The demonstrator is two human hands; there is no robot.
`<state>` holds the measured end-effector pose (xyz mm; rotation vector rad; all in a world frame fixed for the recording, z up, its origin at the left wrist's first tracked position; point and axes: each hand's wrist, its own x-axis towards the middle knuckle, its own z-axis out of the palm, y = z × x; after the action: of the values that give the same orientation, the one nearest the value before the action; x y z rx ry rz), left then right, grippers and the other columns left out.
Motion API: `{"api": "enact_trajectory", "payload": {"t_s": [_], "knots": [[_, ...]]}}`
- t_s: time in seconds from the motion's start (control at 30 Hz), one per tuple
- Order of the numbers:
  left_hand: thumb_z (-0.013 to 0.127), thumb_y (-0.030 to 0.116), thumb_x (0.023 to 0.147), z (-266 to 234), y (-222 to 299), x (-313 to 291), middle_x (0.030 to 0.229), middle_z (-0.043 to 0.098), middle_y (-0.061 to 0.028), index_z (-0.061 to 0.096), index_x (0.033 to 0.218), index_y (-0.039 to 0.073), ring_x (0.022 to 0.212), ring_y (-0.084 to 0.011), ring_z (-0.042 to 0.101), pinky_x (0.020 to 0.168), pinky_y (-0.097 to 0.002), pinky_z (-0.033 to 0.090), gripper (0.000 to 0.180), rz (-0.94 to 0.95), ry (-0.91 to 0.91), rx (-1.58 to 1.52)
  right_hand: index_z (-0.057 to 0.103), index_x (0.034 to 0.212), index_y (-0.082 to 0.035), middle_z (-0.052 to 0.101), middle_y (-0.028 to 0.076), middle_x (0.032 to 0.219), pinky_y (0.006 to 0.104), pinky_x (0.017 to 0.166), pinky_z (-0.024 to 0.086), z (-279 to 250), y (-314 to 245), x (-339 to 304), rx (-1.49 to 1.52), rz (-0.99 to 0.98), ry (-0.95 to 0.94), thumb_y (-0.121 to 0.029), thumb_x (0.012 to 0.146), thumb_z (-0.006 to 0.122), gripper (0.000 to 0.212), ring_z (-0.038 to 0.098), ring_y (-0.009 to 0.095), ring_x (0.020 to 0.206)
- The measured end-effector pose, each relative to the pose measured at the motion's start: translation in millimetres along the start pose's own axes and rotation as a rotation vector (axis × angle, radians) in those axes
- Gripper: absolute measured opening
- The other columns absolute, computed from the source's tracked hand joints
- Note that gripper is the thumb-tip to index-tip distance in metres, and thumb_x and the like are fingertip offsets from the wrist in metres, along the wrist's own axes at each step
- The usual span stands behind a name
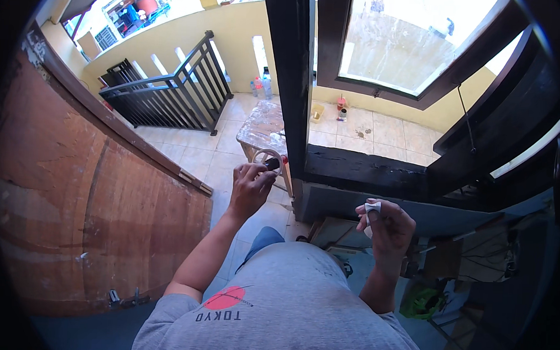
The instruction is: The person applies strips of tape by hand to the edges of a glass window pane within a dark frame.
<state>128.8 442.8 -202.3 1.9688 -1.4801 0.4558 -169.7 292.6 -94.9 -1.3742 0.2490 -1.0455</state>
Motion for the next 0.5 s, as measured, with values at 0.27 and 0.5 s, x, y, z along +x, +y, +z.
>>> {"api": "enact_trajectory", "payload": {"t_s": [0.27,0.5], "knots": [[0.088,0.021,0.084,46.6,-7.5,-33.6,0.127,0.058,-0.0059,0.083,0.107,0.021,0.124,-0.0288,0.050,0.104,-0.0467,0.034,0.024,-0.170,0.142,0.167,0.071,0.127,0.005,0.075,0.022,0.121,0.0392,0.100,0.057,17.5,2.7,8.3,0.150,-0.089,-0.113,0.010,0.100,0.063,0.029,0.071,0.024,0.111],[0.087,0.029,0.086,-8.4,46.5,-7.8,0.112,0.058,-0.0127,0.076,0.101,0.008,0.099,-0.0266,0.061,0.088,-0.0381,0.051,0.028,-0.038,0.255,-0.339,0.063,0.140,0.003,0.072,0.019,0.132,0.0408,0.110,0.049,23.5,4.0,23.2,0.119,-0.081,-0.159,0.015,0.097,0.058,0.045,0.059,0.024,0.131]]}}
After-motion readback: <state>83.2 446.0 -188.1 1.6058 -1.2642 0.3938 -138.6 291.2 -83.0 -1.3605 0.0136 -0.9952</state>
